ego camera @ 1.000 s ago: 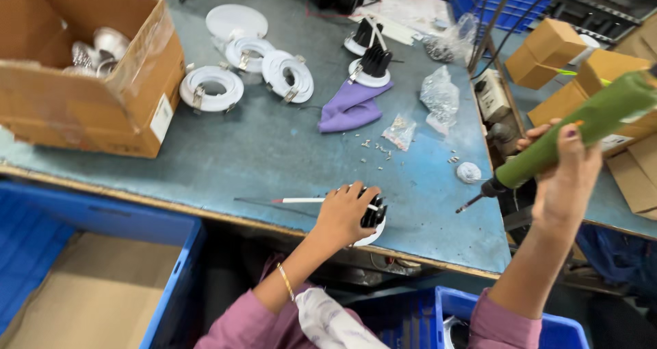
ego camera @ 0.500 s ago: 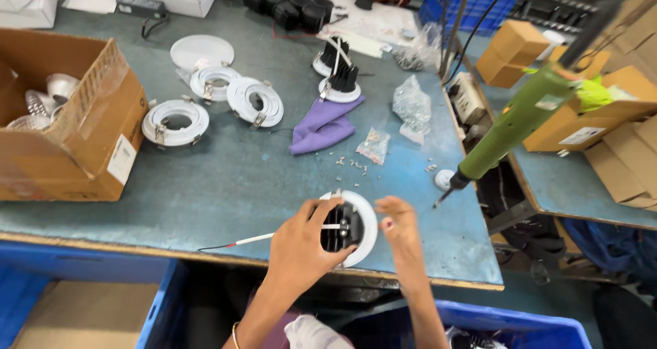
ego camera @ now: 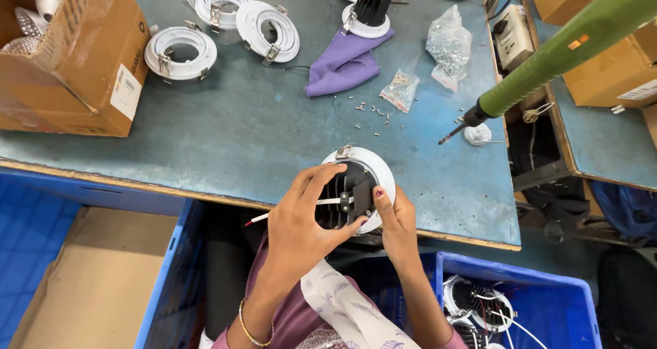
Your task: The person wipes a black LED downlight housing with a purple cloth, then uses a green electric screwdriver to drive screws and fasten the housing to a white trim ring, arranging wires and picking up small screws from the table while assembling several downlight units one after another.
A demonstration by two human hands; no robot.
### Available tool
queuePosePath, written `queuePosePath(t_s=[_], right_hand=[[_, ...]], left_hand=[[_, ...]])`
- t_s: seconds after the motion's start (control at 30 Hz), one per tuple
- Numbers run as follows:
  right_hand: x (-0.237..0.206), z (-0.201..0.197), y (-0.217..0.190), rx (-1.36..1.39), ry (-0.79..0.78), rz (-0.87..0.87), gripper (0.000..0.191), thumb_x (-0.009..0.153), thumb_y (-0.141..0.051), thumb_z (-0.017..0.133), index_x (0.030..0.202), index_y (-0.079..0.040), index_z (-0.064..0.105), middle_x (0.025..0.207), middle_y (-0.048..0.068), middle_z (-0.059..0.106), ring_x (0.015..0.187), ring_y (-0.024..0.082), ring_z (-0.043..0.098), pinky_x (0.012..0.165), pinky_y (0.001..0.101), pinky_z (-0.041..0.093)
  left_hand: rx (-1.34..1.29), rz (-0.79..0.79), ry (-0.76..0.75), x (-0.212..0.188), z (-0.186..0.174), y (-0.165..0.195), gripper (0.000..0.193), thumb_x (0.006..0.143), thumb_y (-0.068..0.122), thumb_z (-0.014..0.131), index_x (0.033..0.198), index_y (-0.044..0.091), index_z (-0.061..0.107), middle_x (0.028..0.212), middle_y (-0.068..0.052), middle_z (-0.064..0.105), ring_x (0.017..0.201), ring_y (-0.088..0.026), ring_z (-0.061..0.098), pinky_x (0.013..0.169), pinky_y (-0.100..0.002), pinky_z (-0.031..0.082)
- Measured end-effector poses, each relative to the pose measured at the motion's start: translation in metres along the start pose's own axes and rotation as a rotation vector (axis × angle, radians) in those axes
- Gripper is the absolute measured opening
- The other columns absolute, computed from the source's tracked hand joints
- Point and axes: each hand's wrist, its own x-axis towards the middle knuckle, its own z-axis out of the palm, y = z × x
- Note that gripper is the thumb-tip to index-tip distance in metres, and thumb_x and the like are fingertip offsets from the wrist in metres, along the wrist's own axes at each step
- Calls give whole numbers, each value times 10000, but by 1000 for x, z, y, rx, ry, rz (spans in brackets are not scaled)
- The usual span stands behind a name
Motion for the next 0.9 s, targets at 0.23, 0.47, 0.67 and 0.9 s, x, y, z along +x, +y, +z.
queuePosePath(t_s=[0.23,0.47,0.67,0.9], right_hand=[[-1,-3,-5,-46,-11,-20,423,1067,-351,557,1203,36,659,987,12,681,895,59,566,794,230,489],[-15,0,4,21,-131,7,328,1024,-272,638,1153,29,637,1008,13,674,915,63,581,814,241,505],[-22,4,21,36,-139,19,310,1037,-274,618,1137,18,649,1002,7,678,904,65,578,802,239,495],[-28,20,14,149,-120,0,342,1066,-287,612,1198,27,581,1052,20,633,953,79,557,865,241,477]], left_hand=[[-53,14,55,-10,-1,-1,695,673,317,918,1285,158,630,1207,-58,673,1028,-257,722,803,-362,590],[-146,-105,141,-16,-5,-1,697,688,323,927,1290,131,633,1232,-63,678,1025,-225,747,856,-346,606],[-129,-107,157,-22,-9,-2,706,691,325,922,1301,124,629,1241,-71,678,1034,-224,751,854,-343,607],[-51,-102,176,-23,-14,2,718,697,343,929,1309,122,625,1217,-74,679,1000,-234,745,827,-348,599]])
